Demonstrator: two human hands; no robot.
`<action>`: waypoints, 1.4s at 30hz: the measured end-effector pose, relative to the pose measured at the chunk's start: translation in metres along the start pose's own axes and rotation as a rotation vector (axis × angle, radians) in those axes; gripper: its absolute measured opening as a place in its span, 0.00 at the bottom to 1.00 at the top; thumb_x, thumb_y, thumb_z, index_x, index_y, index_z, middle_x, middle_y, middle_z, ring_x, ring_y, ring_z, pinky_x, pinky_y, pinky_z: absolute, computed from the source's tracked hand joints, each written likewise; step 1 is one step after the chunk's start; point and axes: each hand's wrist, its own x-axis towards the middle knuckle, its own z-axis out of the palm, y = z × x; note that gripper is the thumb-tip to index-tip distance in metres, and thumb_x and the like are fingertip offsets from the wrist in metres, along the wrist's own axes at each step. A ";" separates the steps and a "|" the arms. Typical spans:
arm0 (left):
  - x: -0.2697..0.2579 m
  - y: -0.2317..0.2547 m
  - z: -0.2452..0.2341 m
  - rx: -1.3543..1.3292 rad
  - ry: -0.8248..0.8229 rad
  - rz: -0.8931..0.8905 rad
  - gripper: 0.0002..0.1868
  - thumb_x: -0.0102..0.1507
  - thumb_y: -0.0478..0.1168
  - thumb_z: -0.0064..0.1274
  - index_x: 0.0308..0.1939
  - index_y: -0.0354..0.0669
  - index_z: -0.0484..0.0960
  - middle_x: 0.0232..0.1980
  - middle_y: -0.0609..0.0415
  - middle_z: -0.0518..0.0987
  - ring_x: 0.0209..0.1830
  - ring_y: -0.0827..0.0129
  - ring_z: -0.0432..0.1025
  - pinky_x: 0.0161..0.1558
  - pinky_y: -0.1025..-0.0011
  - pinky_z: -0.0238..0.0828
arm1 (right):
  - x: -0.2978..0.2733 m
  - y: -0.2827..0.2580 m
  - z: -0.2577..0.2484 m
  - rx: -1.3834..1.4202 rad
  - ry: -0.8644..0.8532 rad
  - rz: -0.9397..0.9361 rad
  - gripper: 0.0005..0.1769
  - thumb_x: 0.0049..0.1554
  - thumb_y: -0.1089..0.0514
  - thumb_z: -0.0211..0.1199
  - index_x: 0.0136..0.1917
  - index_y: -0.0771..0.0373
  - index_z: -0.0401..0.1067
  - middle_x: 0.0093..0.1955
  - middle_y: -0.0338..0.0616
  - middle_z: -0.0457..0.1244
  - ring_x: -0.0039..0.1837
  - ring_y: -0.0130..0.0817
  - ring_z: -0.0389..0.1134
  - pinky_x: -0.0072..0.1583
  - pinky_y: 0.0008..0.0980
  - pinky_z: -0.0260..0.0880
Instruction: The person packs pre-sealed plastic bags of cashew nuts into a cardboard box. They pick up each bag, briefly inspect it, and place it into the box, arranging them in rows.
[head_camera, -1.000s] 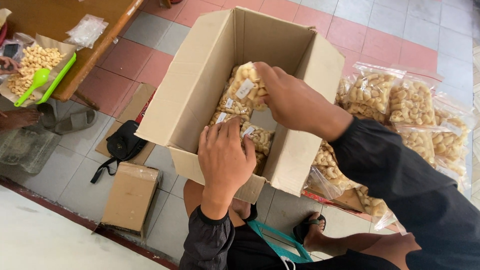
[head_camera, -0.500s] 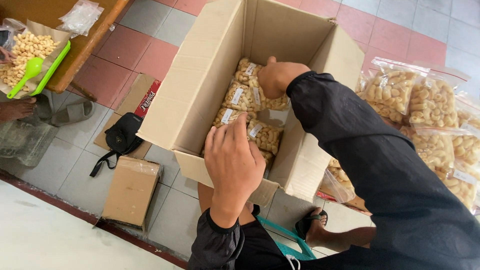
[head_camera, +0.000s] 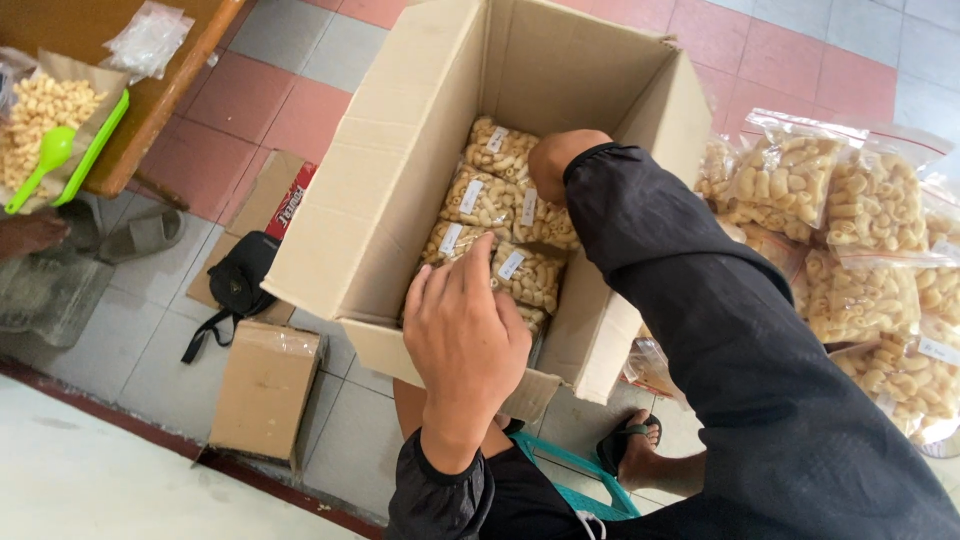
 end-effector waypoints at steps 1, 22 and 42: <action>0.002 0.000 -0.001 -0.003 -0.007 0.013 0.26 0.57 0.34 0.40 0.61 0.42 0.74 0.50 0.45 0.81 0.51 0.52 0.74 0.63 0.52 0.57 | -0.003 -0.001 -0.002 0.012 -0.003 0.009 0.13 0.56 0.58 0.54 0.33 0.56 0.75 0.33 0.38 0.67 0.35 0.36 0.67 0.41 0.44 0.72; 0.003 0.000 -0.001 -0.010 0.012 0.005 0.25 0.58 0.31 0.38 0.59 0.42 0.74 0.49 0.44 0.81 0.48 0.52 0.75 0.62 0.50 0.58 | 0.072 -0.012 0.066 -0.241 -0.016 -0.252 0.16 0.61 0.46 0.54 0.39 0.57 0.73 0.34 0.35 0.65 0.35 0.26 0.62 0.39 0.30 0.69; 0.011 -0.001 0.010 0.168 0.074 0.012 0.23 0.55 0.36 0.47 0.55 0.47 0.78 0.37 0.52 0.83 0.37 0.56 0.75 0.51 0.59 0.66 | -0.090 -0.011 -0.054 0.388 0.679 -0.210 0.09 0.54 0.68 0.49 0.44 0.68 0.71 0.41 0.57 0.66 0.42 0.56 0.70 0.39 0.54 0.72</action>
